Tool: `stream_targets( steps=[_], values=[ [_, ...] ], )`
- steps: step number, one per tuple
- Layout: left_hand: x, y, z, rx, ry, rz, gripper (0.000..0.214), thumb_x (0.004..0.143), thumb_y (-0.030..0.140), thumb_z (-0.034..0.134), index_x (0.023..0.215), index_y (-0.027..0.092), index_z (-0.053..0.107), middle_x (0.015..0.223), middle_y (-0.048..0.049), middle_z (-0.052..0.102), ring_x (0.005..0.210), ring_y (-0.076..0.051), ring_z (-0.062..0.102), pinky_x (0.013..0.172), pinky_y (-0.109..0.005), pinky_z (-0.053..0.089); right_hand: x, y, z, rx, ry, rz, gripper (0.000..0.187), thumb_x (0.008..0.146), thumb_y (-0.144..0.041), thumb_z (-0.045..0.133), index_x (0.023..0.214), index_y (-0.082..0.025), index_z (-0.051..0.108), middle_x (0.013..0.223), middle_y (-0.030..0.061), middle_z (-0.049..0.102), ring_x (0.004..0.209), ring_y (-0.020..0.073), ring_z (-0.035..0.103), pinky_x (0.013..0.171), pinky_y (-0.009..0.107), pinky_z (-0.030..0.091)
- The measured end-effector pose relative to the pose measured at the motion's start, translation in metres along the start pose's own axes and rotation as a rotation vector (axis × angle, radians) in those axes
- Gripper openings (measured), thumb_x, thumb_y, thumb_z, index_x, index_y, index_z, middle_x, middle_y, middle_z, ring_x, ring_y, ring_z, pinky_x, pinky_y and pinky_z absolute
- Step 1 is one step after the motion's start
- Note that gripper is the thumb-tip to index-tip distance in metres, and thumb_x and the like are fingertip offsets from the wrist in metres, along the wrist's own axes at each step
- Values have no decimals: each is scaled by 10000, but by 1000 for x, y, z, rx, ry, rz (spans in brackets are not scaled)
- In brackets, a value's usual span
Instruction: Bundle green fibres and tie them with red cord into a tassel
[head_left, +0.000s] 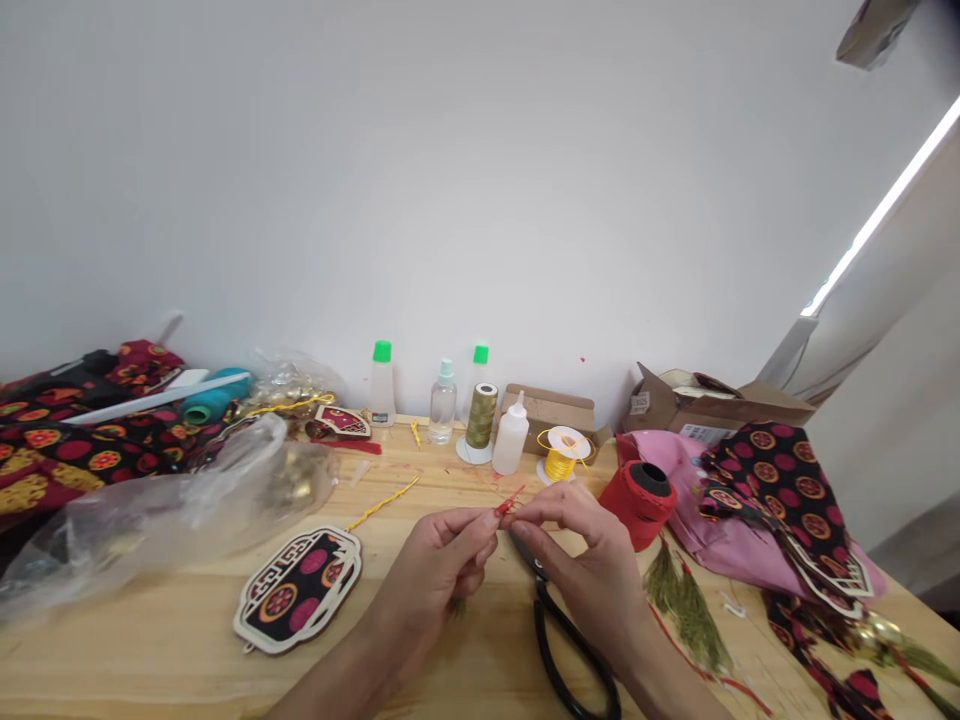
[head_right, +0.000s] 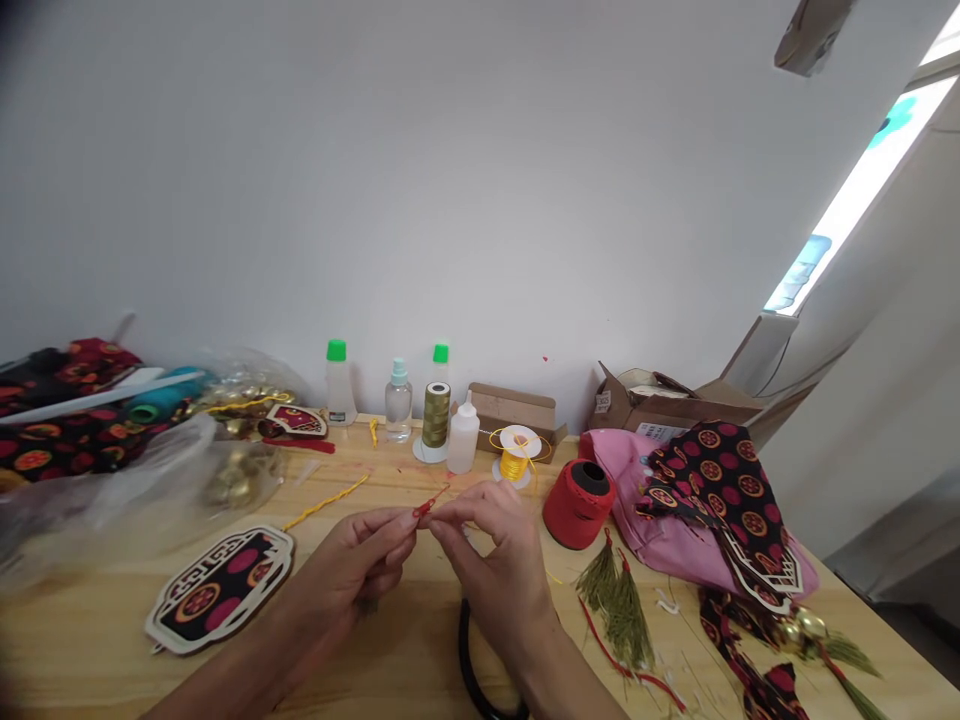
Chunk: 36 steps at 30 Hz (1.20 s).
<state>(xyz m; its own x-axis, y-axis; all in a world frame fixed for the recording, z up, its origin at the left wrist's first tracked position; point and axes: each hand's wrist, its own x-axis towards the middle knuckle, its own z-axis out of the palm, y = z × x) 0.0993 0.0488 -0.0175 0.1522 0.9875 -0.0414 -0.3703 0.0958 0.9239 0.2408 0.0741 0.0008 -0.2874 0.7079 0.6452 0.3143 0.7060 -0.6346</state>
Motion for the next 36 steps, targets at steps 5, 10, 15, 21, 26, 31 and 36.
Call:
stream_targets(
  steps=[5, 10, 15, 21, 26, 31, 36],
  values=[
    [-1, -1, 2, -5, -8, 14, 280, 742, 323, 511, 540, 136, 459, 480, 83, 255, 418, -45, 108, 385, -212, 59, -3, -4, 8, 24, 56, 47, 83, 708, -166, 568, 667, -201, 631, 608, 1, 590, 604, 140, 519, 556, 262, 410],
    [-2, 1, 3, -15, -3, 20, 303, 742, 328, 507, 516, 142, 429, 471, 88, 228, 419, -47, 103, 389, -213, 60, -7, -3, 14, -2, 102, 106, 69, 709, -182, 567, 679, -199, 628, 630, 6, 591, 615, 140, 501, 545, 249, 392],
    [-2, 1, 5, -24, 19, 19, 313, 749, 329, 495, 510, 147, 403, 471, 86, 243, 415, -46, 105, 390, -213, 60, -9, -3, 20, 18, 182, 161, 50, 698, -201, 586, 680, -206, 633, 622, -1, 590, 590, 136, 486, 525, 240, 387],
    [0, -1, 6, 8, 48, 66, 315, 750, 347, 489, 520, 152, 396, 487, 81, 244, 428, -51, 126, 395, -211, 75, -11, -2, 26, 62, 226, 193, 59, 697, -205, 592, 706, -208, 650, 635, 1, 598, 600, 140, 505, 536, 247, 400],
    [0, -2, 8, 40, 65, 75, 313, 744, 353, 490, 520, 156, 394, 484, 83, 223, 432, -54, 128, 396, -211, 84, -12, 0, 29, 71, 255, 170, 65, 708, -197, 582, 717, -197, 647, 654, 14, 593, 656, 153, 521, 590, 268, 416],
    [-2, -1, 9, 74, 88, 79, 304, 741, 366, 490, 535, 156, 411, 483, 86, 213, 427, -53, 140, 395, -214, 87, -12, -1, 32, 32, 290, 140, 63, 715, -193, 571, 715, -199, 633, 652, 13, 588, 647, 152, 513, 575, 266, 410],
    [-1, -1, 10, 83, 84, 94, 312, 741, 364, 492, 523, 160, 401, 483, 83, 222, 431, -55, 145, 396, -215, 98, -12, 0, 31, -27, 306, 73, 63, 706, -181, 573, 729, -194, 631, 643, 12, 591, 638, 153, 514, 593, 283, 421]
  ],
)
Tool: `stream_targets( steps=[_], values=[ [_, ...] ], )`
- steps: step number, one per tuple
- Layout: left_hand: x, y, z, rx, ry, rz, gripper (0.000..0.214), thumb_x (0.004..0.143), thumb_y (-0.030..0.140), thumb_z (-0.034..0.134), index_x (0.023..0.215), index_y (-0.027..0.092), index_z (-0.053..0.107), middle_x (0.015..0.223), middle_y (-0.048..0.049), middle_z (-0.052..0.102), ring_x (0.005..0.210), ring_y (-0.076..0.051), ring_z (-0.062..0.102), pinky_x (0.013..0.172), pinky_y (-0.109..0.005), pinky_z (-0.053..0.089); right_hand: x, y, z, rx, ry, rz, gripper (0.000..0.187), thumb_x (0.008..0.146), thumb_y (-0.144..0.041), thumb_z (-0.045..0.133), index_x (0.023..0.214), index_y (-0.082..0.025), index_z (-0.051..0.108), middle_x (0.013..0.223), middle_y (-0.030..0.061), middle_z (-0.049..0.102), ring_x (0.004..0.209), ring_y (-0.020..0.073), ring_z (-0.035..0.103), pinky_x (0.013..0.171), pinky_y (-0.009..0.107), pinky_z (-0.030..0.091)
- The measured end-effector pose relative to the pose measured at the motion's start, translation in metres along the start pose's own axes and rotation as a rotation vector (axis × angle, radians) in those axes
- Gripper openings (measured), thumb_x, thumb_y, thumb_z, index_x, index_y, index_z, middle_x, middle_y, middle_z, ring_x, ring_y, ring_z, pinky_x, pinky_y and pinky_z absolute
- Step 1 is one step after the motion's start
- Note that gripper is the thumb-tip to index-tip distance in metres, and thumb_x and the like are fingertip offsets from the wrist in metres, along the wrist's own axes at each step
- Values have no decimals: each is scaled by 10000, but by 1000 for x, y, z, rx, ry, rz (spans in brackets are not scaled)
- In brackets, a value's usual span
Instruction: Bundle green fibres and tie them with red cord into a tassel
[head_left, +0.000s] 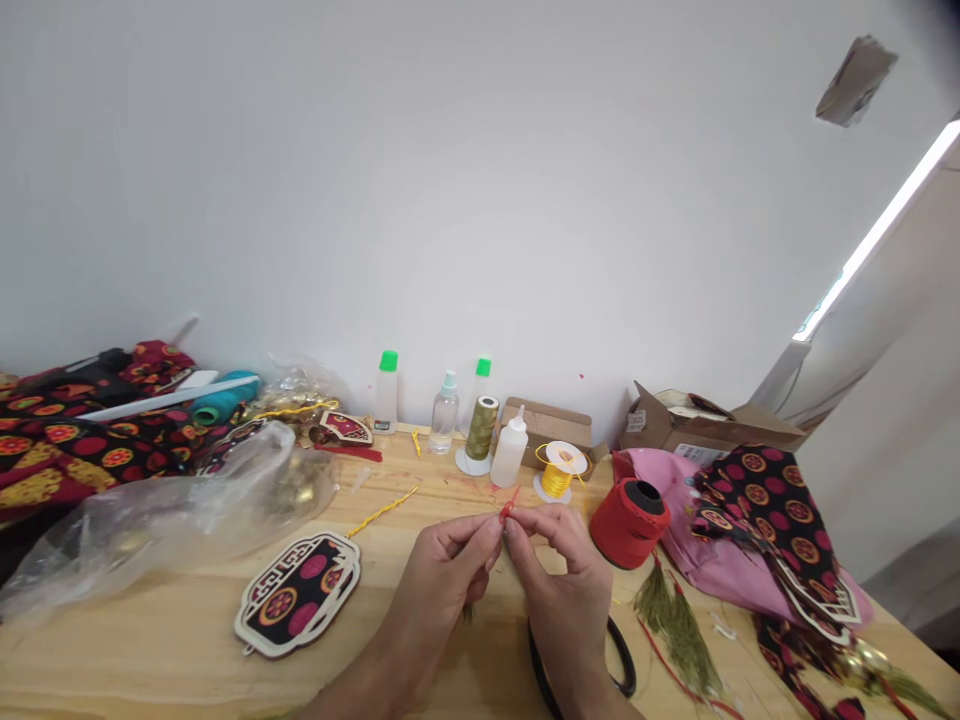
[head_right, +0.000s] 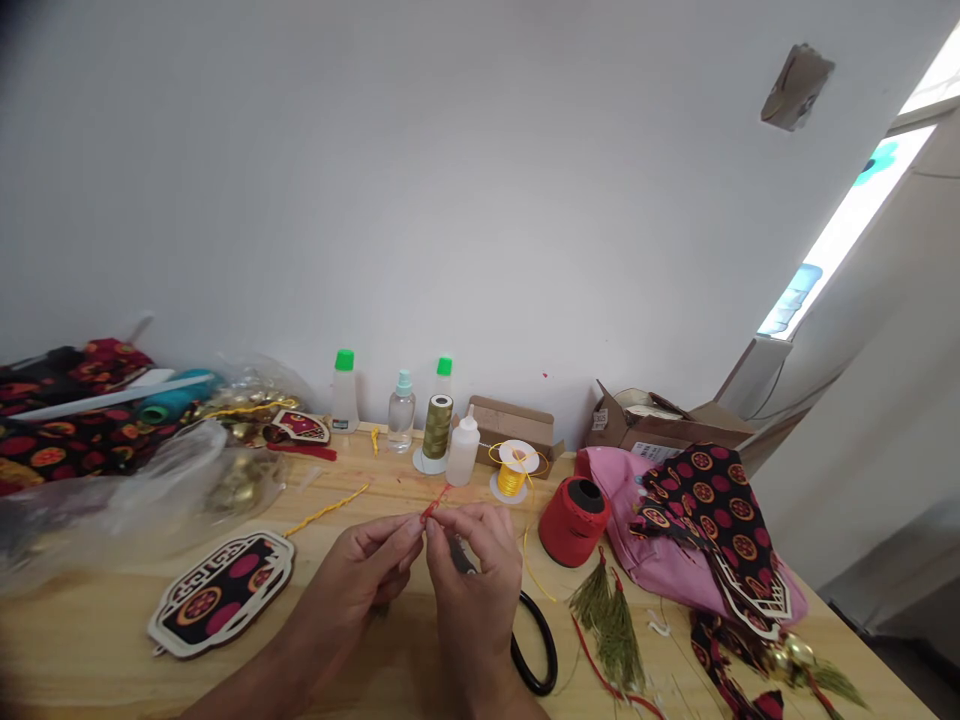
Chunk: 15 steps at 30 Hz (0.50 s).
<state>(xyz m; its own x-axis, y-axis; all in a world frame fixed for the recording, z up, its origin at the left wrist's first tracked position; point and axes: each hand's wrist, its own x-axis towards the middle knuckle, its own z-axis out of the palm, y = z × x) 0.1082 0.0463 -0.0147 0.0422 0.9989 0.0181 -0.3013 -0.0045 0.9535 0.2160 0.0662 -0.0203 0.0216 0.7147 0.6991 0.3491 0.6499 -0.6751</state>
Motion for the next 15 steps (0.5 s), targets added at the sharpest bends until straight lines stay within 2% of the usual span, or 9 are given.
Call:
stream_targets(
  steps=[10, 15],
  values=[
    [-1, -2, -1, 141, 15, 30, 293, 747, 390, 473, 572, 155, 471, 462, 83, 224, 426, -57, 177, 394, -220, 117, 7, -2, -4, -105, 47, -145, 60, 672, -138, 580, 634, -181, 596, 597, 7, 577, 595, 147, 501, 584, 292, 398],
    [0, -5, -3, 147, 9, 28, 295, 750, 387, 467, 564, 159, 461, 462, 83, 224, 422, -57, 173, 393, -224, 112, 10, -2, -7, -150, 5, -183, 54, 662, -143, 583, 636, -185, 605, 592, 5, 580, 581, 145, 500, 578, 289, 389]
  ],
)
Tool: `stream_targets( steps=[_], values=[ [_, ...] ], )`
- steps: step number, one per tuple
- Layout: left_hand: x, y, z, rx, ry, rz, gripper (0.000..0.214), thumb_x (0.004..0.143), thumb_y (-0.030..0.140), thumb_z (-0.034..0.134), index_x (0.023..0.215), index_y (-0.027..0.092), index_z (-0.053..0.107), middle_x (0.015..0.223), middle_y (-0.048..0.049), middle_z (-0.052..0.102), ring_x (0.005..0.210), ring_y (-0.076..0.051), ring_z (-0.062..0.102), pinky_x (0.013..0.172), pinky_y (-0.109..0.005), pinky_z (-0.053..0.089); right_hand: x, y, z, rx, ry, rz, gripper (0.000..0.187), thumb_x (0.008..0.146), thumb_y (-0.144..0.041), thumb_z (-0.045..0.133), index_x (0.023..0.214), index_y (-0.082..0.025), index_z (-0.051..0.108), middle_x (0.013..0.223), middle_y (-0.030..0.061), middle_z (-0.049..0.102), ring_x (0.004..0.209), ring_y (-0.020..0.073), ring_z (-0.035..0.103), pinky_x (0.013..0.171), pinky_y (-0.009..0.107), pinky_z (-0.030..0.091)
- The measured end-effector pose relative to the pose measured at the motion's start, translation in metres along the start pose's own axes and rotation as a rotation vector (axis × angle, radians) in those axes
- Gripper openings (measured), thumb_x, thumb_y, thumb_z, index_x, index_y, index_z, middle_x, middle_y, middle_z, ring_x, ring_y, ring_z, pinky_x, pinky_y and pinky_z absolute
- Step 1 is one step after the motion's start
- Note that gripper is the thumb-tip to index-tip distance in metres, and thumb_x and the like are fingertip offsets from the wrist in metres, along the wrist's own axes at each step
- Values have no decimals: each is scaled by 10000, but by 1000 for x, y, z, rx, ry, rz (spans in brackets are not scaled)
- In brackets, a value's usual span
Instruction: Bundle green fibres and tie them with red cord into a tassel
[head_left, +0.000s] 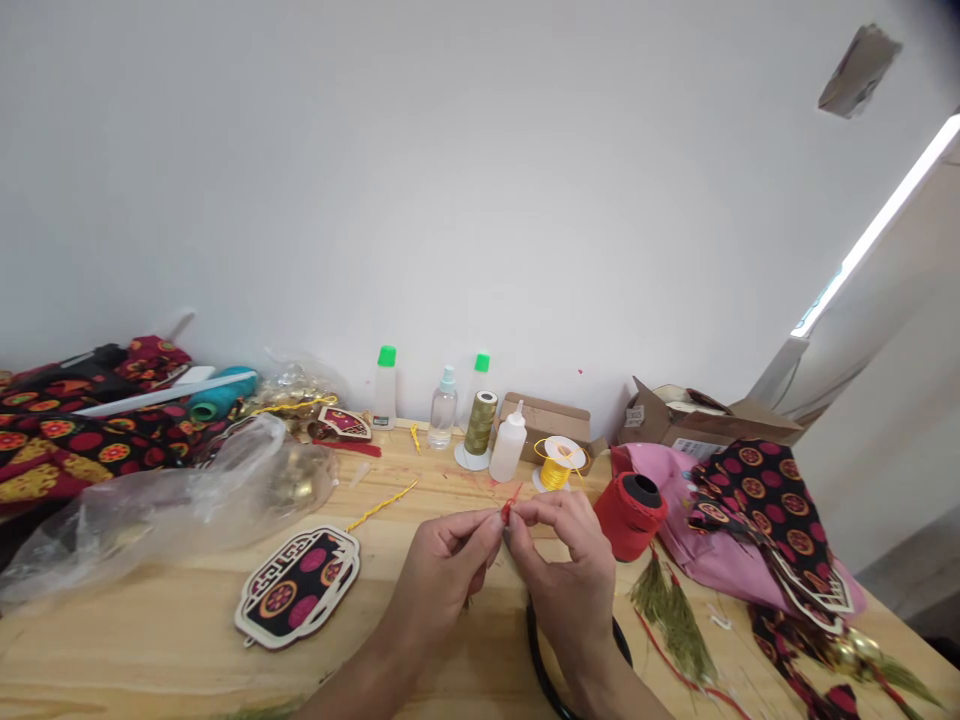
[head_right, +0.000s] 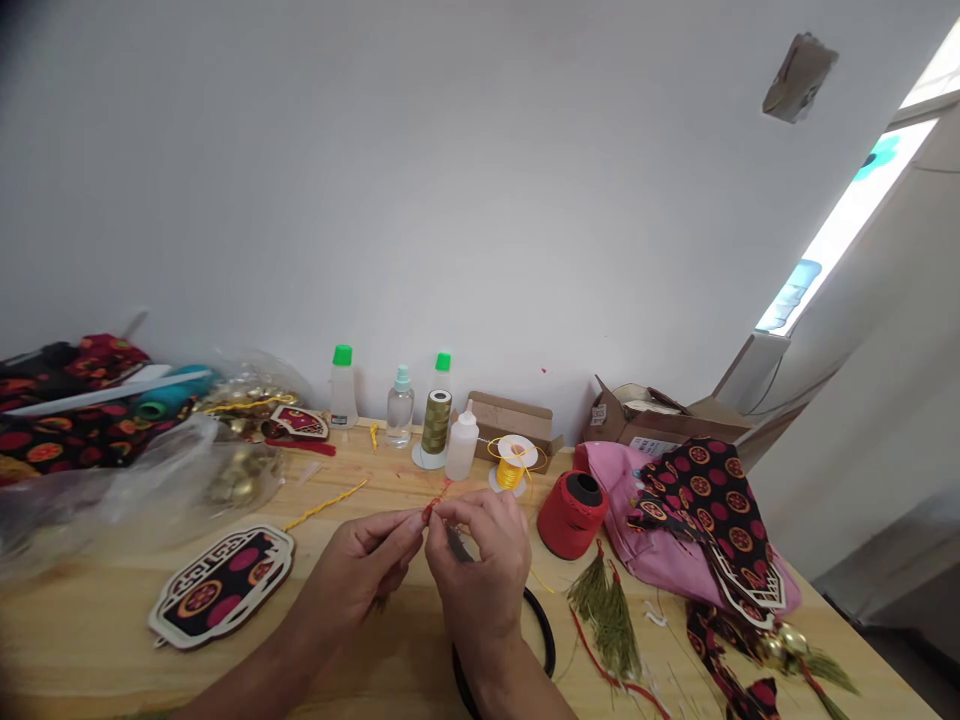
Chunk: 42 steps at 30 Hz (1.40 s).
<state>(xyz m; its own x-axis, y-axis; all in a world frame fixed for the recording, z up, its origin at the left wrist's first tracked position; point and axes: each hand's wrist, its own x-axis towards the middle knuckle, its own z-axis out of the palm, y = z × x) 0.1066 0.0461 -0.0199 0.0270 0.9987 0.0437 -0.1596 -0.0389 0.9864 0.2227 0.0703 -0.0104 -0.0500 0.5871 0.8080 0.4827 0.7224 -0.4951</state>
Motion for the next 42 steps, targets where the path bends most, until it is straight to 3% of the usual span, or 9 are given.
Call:
stream_targets(
  steps=[11, 19, 27, 36, 39, 42],
  values=[
    [-1, 6, 1, -176, -10, -39, 338, 731, 385, 493, 504, 167, 370, 486, 83, 216, 434, -59, 126, 399, -215, 84, -5, -3, 2, 111, -60, 103, 74, 698, -152, 575, 725, -204, 620, 657, 15, 604, 643, 157, 521, 609, 305, 406],
    [-1, 5, 1, 4, 13, 22, 290, 748, 373, 466, 556, 155, 462, 460, 82, 229, 416, -58, 181, 384, -213, 121, -5, -5, 3, 128, -46, 222, 38, 685, -172, 577, 656, -185, 598, 624, 2, 588, 621, 147, 523, 586, 272, 407],
    [0, 5, 0, 90, 16, 47, 303, 753, 381, 448, 557, 152, 481, 437, 84, 239, 405, -60, 198, 376, -208, 141, -3, -3, 2, 151, -128, 276, 80, 701, -188, 538, 624, -183, 560, 604, -8, 548, 601, 136, 491, 581, 248, 394],
    [2, 0, -2, 69, 36, 45, 320, 738, 407, 461, 528, 167, 441, 428, 86, 254, 392, -60, 201, 375, -207, 141, -6, -2, 7, 589, -256, 540, 129, 738, -267, 493, 651, -172, 493, 591, -22, 500, 543, 105, 470, 523, 215, 410],
    [2, 1, -3, 90, 39, 43, 319, 733, 414, 462, 529, 168, 448, 425, 87, 249, 393, -63, 202, 374, -207, 143, -6, -2, 6, 499, -254, 508, 132, 742, -259, 492, 649, -167, 499, 574, -26, 484, 521, 101, 447, 499, 211, 393],
    [2, 3, -4, 132, 36, 44, 327, 727, 408, 467, 509, 166, 445, 430, 83, 258, 396, -63, 204, 375, -207, 147, -2, -1, 2, 269, -237, 341, 105, 733, -209, 502, 637, -171, 519, 575, -22, 496, 531, 107, 442, 507, 218, 384]
  ],
)
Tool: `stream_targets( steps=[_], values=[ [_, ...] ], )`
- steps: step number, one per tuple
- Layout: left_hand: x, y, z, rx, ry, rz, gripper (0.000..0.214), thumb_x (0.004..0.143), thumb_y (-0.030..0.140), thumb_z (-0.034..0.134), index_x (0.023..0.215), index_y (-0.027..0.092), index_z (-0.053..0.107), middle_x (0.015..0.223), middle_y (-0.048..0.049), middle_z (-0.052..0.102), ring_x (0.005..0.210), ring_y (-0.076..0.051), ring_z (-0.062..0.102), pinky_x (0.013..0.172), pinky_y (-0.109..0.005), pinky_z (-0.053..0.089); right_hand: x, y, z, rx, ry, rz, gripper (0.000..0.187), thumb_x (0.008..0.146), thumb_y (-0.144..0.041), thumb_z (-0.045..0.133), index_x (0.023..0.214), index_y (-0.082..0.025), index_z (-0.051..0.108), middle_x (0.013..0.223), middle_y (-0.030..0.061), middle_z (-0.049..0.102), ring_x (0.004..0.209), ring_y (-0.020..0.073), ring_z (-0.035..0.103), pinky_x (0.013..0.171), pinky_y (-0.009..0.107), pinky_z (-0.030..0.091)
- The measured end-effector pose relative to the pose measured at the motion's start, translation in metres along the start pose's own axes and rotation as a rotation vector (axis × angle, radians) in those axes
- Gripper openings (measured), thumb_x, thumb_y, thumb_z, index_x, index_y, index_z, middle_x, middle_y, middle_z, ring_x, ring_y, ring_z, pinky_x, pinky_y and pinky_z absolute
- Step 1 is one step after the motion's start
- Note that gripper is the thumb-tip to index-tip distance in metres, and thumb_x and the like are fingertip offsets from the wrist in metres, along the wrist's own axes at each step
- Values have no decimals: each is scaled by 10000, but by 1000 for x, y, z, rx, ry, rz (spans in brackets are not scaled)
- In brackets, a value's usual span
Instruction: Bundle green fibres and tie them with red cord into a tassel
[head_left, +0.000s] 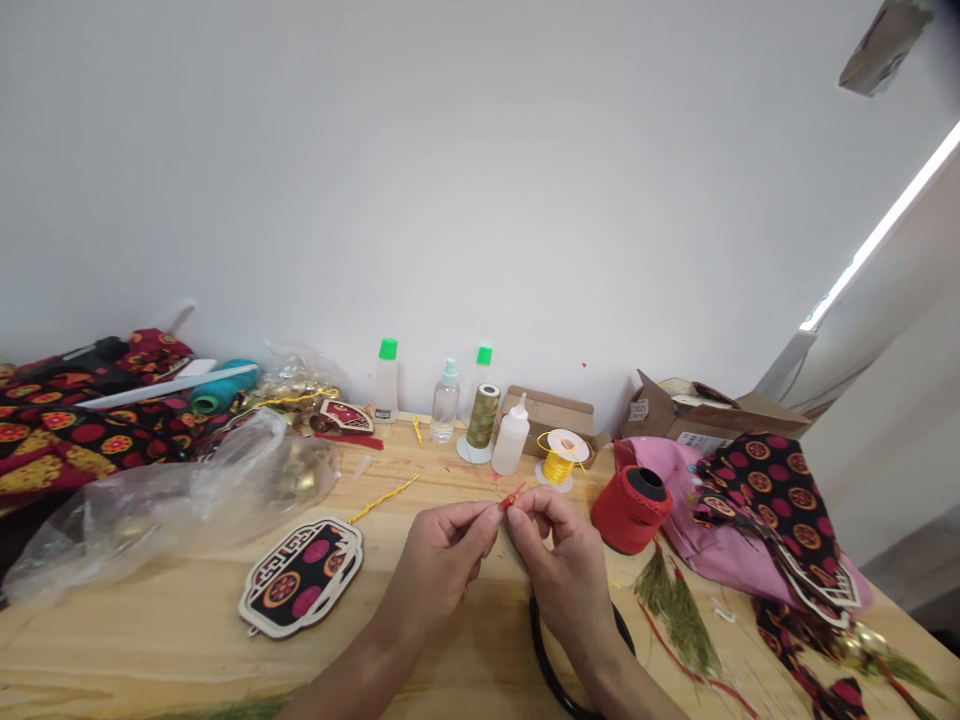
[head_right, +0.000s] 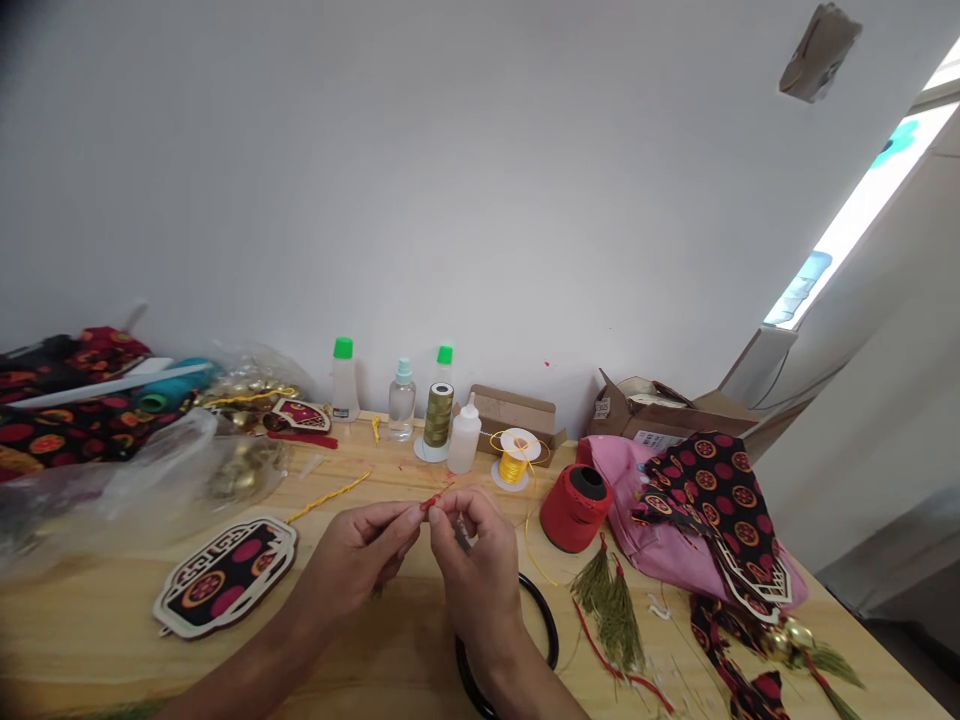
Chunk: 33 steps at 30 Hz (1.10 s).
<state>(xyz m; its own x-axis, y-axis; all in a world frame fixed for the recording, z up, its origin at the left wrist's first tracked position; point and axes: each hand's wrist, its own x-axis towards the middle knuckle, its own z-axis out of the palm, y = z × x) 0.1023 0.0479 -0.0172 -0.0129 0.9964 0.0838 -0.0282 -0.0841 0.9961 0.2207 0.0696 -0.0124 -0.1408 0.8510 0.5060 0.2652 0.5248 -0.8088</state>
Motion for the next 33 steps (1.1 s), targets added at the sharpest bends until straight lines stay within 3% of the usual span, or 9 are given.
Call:
stream_targets(
  steps=[5, 12, 22, 33],
  values=[
    [-2, 4, -2, 80, 19, 28, 345, 738, 404, 455, 485, 170, 425, 439, 76, 243, 405, -68, 211, 382, -210, 163, 5, -1, -10, -290, 4, -302, 108, 726, -145, 500, 631, -182, 534, 614, 6, 554, 602, 135, 480, 581, 265, 395],
    [-2, 4, 0, 188, 24, 41, 320, 730, 409, 463, 540, 160, 527, 465, 59, 276, 429, -76, 232, 387, -206, 170, 8, -5, -17, -596, -4, -567, 162, 768, -144, 463, 637, -177, 552, 601, 28, 567, 580, 141, 448, 541, 267, 387],
    [-2, 3, -2, 240, -7, 46, 348, 747, 403, 435, 484, 177, 395, 471, 60, 274, 445, -79, 236, 403, -203, 179, 8, 2, -25, -828, -203, -641, 221, 838, -158, 387, 679, -165, 541, 651, 29, 531, 596, 146, 390, 539, 290, 328],
    [-1, 5, -4, 300, -50, 45, 344, 756, 392, 414, 490, 174, 407, 484, 59, 274, 456, -81, 240, 421, -215, 183, 10, -4, -31, -942, -327, -738, 242, 852, -154, 359, 683, -155, 531, 667, 32, 512, 610, 146, 382, 531, 284, 311]
  ],
)
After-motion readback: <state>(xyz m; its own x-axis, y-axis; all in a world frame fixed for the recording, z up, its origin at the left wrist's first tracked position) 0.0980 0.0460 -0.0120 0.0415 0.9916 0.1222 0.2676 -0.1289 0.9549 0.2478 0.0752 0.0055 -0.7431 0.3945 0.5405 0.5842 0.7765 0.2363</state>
